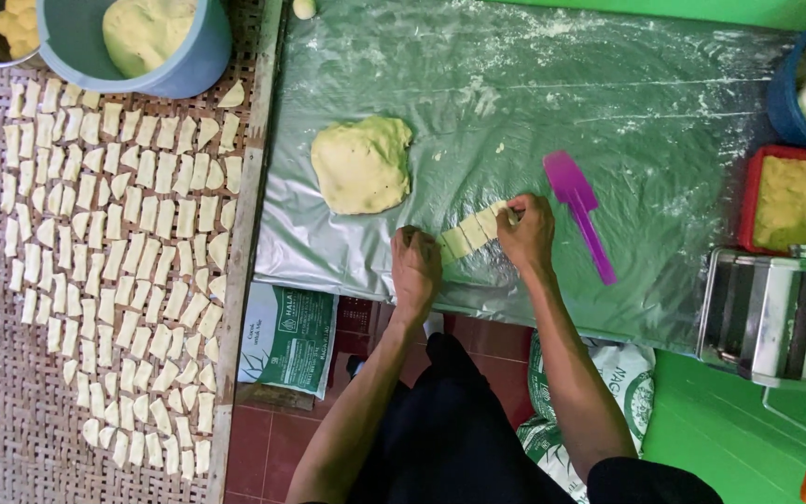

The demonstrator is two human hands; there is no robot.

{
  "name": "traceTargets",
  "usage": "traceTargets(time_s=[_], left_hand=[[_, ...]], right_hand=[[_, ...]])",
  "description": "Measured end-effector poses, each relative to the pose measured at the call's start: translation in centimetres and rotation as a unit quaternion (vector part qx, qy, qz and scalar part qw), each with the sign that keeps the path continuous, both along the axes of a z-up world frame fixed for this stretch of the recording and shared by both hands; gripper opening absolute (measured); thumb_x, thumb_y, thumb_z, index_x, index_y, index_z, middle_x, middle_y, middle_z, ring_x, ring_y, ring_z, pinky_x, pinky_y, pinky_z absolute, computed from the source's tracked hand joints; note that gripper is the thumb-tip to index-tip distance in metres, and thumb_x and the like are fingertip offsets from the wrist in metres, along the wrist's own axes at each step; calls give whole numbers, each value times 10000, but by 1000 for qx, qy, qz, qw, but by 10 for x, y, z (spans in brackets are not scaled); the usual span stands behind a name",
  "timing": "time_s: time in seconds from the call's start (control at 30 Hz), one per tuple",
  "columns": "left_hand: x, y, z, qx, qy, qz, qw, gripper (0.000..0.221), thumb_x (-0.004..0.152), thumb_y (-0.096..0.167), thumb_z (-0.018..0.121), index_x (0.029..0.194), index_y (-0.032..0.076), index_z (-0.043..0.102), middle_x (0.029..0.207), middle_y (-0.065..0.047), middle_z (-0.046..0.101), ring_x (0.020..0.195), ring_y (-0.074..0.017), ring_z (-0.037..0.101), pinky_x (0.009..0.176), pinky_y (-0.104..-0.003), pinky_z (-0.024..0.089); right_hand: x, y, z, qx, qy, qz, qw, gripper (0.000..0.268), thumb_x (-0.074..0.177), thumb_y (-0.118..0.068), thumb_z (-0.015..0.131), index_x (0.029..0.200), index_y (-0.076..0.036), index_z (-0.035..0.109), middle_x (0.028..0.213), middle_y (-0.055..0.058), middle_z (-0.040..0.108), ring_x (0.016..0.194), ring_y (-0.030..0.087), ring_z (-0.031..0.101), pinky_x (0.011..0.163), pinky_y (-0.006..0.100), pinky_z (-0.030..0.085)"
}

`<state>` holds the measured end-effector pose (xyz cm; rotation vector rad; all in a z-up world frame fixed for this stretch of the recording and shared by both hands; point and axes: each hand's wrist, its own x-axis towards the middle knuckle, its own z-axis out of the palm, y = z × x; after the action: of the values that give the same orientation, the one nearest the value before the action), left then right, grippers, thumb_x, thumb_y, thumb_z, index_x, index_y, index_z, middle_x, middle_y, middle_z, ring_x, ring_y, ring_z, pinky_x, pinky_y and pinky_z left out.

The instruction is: Shaping small pieces of dough by hand and arranging them on a drying tray, interspersed with rolling dough using a manual machine.

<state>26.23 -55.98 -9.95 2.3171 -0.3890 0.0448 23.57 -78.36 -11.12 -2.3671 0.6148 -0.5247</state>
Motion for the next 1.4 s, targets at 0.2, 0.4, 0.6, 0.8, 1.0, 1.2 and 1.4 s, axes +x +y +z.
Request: traceTargets(time_s=[0.2, 0.4, 0.6, 0.8, 1.0, 1.2, 1.4], left_hand=[[-4, -1, 35, -40, 2, 1, 999, 107, 846, 95, 702, 892, 89, 606, 1011, -131, 616, 966, -362, 646, 899, -437, 506], [-16, -2, 13, -67, 39, 10, 997, 116, 931, 162, 670, 1005, 169, 581, 858, -69, 712, 845, -311, 718, 754, -452, 535], [-13, -1, 50, -192, 215, 130, 949, 200, 937, 163, 646, 1133, 174, 610, 954, -139, 763, 948, -378, 736, 860, -473, 565], [-22, 5, 99, -272, 207, 153, 927, 143, 969, 149, 638, 1112, 149, 645, 908, -140, 742, 918, -346, 732, 884, -487, 555], [-31, 47, 101, -283, 226, 80, 929, 174, 971, 220, 651, 1100, 123, 717, 646, -76, 620, 648, -182, 633, 697, -368, 539], [-44, 138, 148, -198, 293, -7, 935, 296, 961, 367, 698, 1165, 173, 790, 597, -99, 651, 559, -193, 583, 581, -363, 475], [-76, 245, 147, -323, 367, 60, 870, 243, 918, 217, 766, 1082, 39, 792, 661, -45, 665, 696, -125, 618, 667, -287, 516]], right_hand=[[4, 4, 15, 90, 53, -6, 995, 206, 796, -160, 744, 976, -79, 686, 806, 133, 697, 812, 356, 697, 754, 472, 535], [-7, -4, 10, 164, 68, -32, 984, 176, 799, -189, 751, 962, -123, 758, 808, 86, 713, 781, 257, 697, 720, 378, 537], [-13, -6, 35, 290, 36, -57, 955, 163, 859, -171, 739, 1005, -99, 746, 938, 96, 738, 910, 211, 718, 841, 339, 558], [-27, 11, 92, 369, -50, -43, 927, 201, 890, -83, 712, 1081, -22, 704, 987, 131, 685, 995, 184, 679, 924, 342, 538], [-48, 51, 127, 459, 7, 86, 884, 278, 895, -113, 710, 1162, -65, 652, 1025, 107, 688, 907, 167, 684, 845, 306, 564], [-18, 137, 181, 369, 165, 430, 807, 273, 900, 12, 662, 1170, 55, 671, 965, 302, 730, 855, 407, 722, 863, 542, 584], [6, 239, 187, 355, 251, 507, 744, 267, 836, -42, 752, 1103, -55, 759, 839, 82, 725, 766, 136, 643, 758, 309, 571]])
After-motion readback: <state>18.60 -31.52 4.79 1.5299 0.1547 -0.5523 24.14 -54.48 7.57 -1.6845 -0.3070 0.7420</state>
